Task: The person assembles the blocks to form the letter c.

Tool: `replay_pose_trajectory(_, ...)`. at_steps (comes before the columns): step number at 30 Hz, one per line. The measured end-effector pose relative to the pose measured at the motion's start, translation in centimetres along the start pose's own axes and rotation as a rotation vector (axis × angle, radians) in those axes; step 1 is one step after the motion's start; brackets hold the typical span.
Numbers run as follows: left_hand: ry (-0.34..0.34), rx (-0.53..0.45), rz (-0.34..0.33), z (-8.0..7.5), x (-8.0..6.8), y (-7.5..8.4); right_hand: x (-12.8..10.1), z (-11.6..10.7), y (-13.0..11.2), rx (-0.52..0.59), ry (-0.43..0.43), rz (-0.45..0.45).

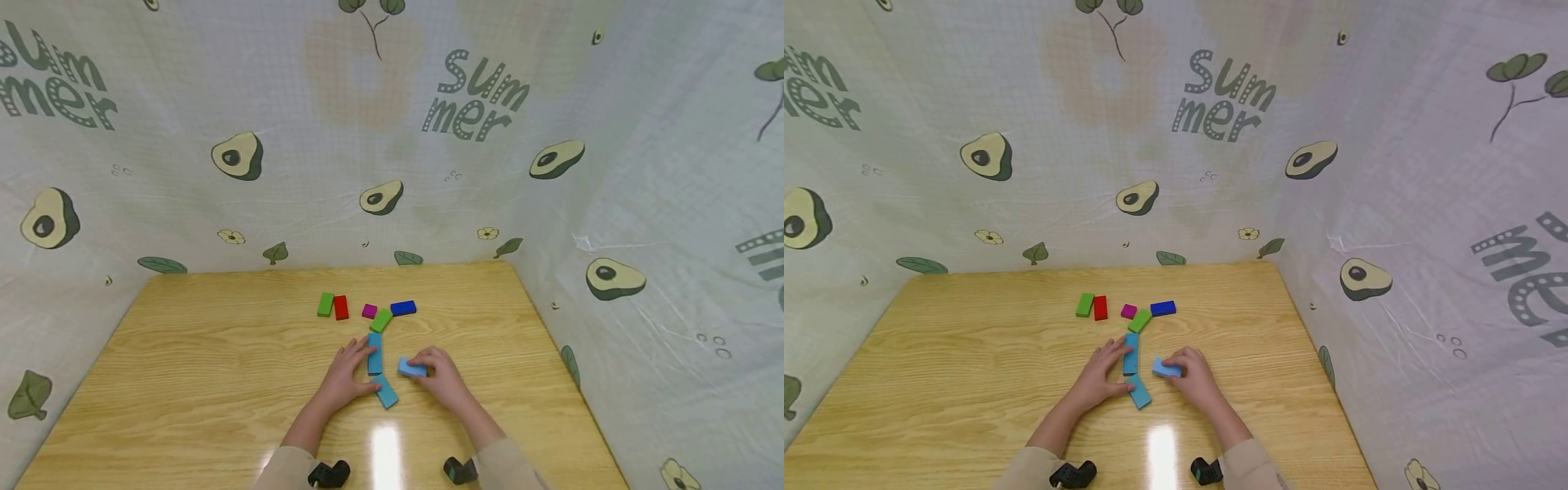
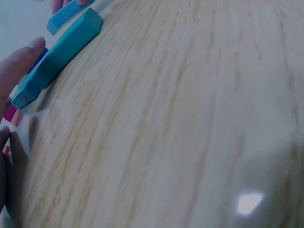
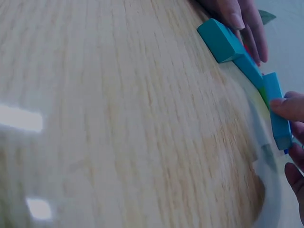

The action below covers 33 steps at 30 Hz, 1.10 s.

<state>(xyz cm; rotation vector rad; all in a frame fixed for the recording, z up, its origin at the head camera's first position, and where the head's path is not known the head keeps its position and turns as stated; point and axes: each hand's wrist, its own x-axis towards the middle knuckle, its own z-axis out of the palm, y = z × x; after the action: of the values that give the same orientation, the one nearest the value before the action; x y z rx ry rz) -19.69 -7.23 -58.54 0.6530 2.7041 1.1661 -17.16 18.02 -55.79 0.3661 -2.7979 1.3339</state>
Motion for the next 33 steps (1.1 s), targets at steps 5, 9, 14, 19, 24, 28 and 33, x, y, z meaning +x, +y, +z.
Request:
replay_pose_trajectory(5, -0.016, 0.027, 0.003, 0.0, -0.1, 0.0, -0.9, 0.1, 0.4, 0.029, -0.017, 0.023)
replay_pose_trajectory(9, -0.022, 0.033, 0.01, 0.1, -0.2, -0.1, -1.6, 0.3, 0.6, 0.035, -0.028, 0.031)
replay_pose_trajectory(14, -0.025, 0.033, 0.007, 0.1, -0.1, -0.1, -2.2, 0.4, 0.7, 0.065, -0.024, 0.025)
replay_pose_trajectory(19, -0.021, 0.032, 0.007, 0.1, -0.1, -0.1, -2.6, 0.6, 0.8, 0.077, -0.013, 0.018)
replay_pose_trajectory(24, -0.023, 0.043, 0.006, -0.1, -0.1, -0.1, -3.0, 0.7, 0.7, 0.1, -0.022, 0.036)
replay_pose_trajectory(28, -0.024, 0.05, 0.011, -0.1, -0.1, -0.2, -3.4, 0.8, 0.6, 0.131, -0.029, 0.045)
replay_pose_trajectory(33, -0.027, 0.058, 0.024, 0.1, 0.0, -0.4, -3.8, 0.9, 0.7, 0.147, -0.035, 0.049)
